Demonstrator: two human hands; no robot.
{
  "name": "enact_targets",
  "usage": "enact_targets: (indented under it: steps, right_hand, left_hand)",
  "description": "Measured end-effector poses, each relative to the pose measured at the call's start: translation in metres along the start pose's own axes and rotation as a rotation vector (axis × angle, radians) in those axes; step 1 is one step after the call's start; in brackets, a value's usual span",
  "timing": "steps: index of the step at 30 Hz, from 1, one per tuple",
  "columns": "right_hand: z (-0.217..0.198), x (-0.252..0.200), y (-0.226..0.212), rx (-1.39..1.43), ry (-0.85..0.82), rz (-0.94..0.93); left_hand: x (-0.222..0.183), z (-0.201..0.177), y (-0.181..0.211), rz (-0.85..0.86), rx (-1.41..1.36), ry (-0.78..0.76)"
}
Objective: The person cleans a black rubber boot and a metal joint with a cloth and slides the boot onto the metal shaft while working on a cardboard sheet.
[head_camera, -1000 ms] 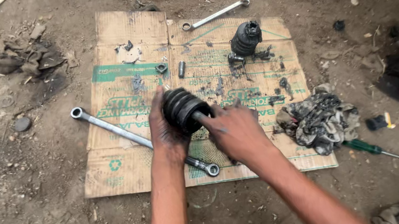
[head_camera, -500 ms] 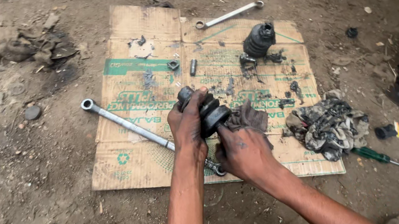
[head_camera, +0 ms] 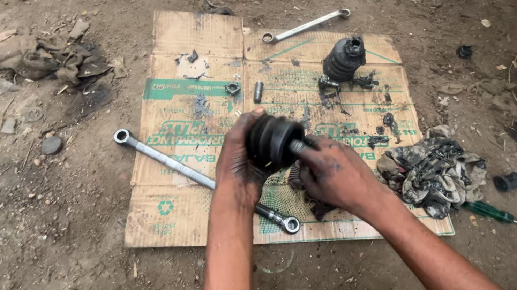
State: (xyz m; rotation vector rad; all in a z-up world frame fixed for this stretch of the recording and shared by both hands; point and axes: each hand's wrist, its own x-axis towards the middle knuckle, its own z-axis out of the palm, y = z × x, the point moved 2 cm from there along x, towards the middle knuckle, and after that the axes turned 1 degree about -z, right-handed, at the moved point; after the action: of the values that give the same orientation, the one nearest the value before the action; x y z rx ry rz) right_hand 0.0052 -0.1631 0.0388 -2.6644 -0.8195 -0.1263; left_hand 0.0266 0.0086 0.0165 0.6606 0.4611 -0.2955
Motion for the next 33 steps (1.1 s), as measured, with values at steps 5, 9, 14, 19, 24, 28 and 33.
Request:
enact_targets:
  steps: [5,9,14,19,24,28,33]
  right_hand:
    - [0.02,-0.013,-0.015,0.068,-0.035,0.077]
    - [0.029,-0.014,-0.028,0.964,-0.237,0.481]
    - [0.015,-0.022,-0.051,2.191,-0.246,0.614]
    - [0.009,-0.009,-0.078,1.772,0.105,0.668]
    - [-0.01,-0.007,-0.06,1.236,0.002,0.532]
    - [-0.021,-0.003,-0.06,0.543,0.061,0.251]
    - [-0.031,-0.004,-0.055,0.852,-0.034,0.352]
  left_hand:
    - [0.01,0.005,-0.012,0.159,-0.064,0.178]
    - [0.005,0.008,-0.01,0.154,-0.019,0.095]
    - [-0.001,0.016,0.002,0.116,-0.265,-0.195]
    - [0.008,0.006,0.004,0.166,-0.582,-0.349]
    - [0.009,-0.012,-0.001,0.15,-0.708,-0.25]
    - [0.006,-0.007,-0.001,0.122,-0.789,-0.236]
    - [0.016,-0.018,-0.006,0.081,-0.855,-0.193]
